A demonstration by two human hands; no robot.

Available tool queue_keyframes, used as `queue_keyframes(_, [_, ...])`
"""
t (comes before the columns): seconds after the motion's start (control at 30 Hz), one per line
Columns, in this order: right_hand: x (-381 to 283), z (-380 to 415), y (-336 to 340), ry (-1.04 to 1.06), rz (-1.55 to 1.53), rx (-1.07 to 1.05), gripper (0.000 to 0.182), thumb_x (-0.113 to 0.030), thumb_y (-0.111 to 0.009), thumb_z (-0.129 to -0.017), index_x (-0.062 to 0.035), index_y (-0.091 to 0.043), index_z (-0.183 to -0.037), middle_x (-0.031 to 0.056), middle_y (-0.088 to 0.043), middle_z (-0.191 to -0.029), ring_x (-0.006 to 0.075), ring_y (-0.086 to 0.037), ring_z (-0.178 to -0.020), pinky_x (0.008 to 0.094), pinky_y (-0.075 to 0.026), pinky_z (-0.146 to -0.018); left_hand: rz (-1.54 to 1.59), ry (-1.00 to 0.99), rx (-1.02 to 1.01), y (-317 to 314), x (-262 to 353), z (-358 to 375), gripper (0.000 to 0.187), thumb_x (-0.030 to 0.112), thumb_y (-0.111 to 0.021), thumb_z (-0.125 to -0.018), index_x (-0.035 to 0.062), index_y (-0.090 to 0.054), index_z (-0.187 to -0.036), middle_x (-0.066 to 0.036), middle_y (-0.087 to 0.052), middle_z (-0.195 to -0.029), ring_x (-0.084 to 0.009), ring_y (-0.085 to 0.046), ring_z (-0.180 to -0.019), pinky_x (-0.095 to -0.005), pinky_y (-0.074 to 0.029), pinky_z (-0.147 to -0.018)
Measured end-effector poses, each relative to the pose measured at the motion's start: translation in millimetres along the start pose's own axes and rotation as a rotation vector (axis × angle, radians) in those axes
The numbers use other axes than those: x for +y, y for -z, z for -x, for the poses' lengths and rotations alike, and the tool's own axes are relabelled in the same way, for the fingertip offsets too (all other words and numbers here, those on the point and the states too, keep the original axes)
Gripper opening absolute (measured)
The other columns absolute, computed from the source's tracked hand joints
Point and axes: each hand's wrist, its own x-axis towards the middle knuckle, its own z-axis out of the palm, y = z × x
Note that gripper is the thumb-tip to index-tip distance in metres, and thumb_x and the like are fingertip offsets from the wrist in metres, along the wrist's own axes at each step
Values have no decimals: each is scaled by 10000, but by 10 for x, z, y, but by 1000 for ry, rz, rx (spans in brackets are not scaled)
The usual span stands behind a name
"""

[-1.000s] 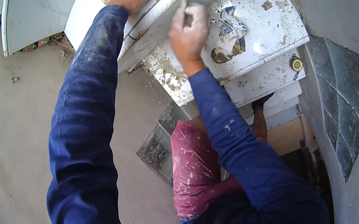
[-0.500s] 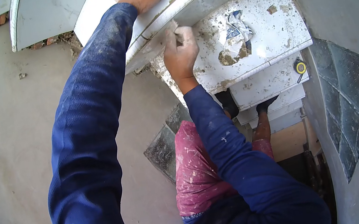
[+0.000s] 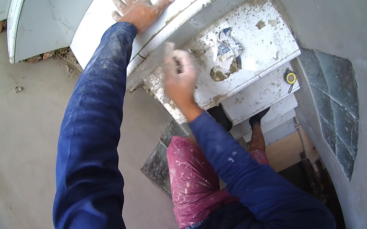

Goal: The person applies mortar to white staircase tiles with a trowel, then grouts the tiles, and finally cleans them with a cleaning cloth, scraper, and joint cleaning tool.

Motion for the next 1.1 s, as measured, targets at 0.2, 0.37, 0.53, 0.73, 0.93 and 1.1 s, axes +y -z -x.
queue_keyframes(0.2, [-901, -1541, 1310, 757, 746, -75, 240, -7, -613, -878, -48, -721, -1089, 125, -629, -905, 282, -614, -826, 389, -497, -752, 15, 39, -15, 30, 110, 30, 1118, 945, -353, -739, 299, -51, -1600, -296, 10, -1618, -551, 35, -1469, -756, -121, -1097])
queue_keyframes(0.37, [-1294, -2175, 1147, 1108, 1240, -454, 314, -35, -568, -803, -119, -756, -1041, 25, -646, -952, 253, -583, -975, 418, -431, -913, 75, 9, -17, 16, -5, 125, 966, 891, -318, -814, 365, -93, -1592, -224, 4, -1644, -472, 59, -1500, -687, -53, -1153])
queue_keyframes(0.53, [-972, -2062, 889, 1112, 1130, -554, 278, -38, -581, -807, -116, -753, -1011, 8, -656, -968, 234, -583, -974, 418, -452, -920, 87, 224, -22, -101, -725, 569, 980, 902, -330, -792, 377, -104, -1588, -154, 5, -1661, -406, 93, -1515, -680, -19, -1160])
queue_keyframes(0.73, [-920, -1702, 622, 1182, 1040, -657, 265, -36, -571, -822, -125, -737, -1009, -3, -662, -983, 222, -585, -971, 432, -440, -945, 66, 255, -64, -86, -775, 575, 1003, 918, -332, -773, 379, -98, -1587, -147, 6, -1661, -404, 81, -1515, -697, -37, -1156])
queue_keyframes(0.93, [-742, -1479, 525, 1167, 985, -609, 247, -19, -585, -801, -118, -733, -972, 19, -665, -954, 235, -590, -943, 426, -428, -914, 54, 241, -40, -55, -739, 608, 1014, 920, -338, -778, 369, -83, -1591, -170, 8, -1657, -421, 44, -1515, -701, -79, -1147])
queue_keyframes(1.1, [-883, -1685, 642, 1176, 1027, -607, 240, -13, -590, -801, -112, -734, -966, 14, -665, -965, 235, -596, -960, 421, -412, -936, 68, 232, -50, -69, -733, 573, 1016, 919, -343, -771, 378, -76, -1589, -149, 25, -1660, -410, 92, -1512, -703, -38, -1149])
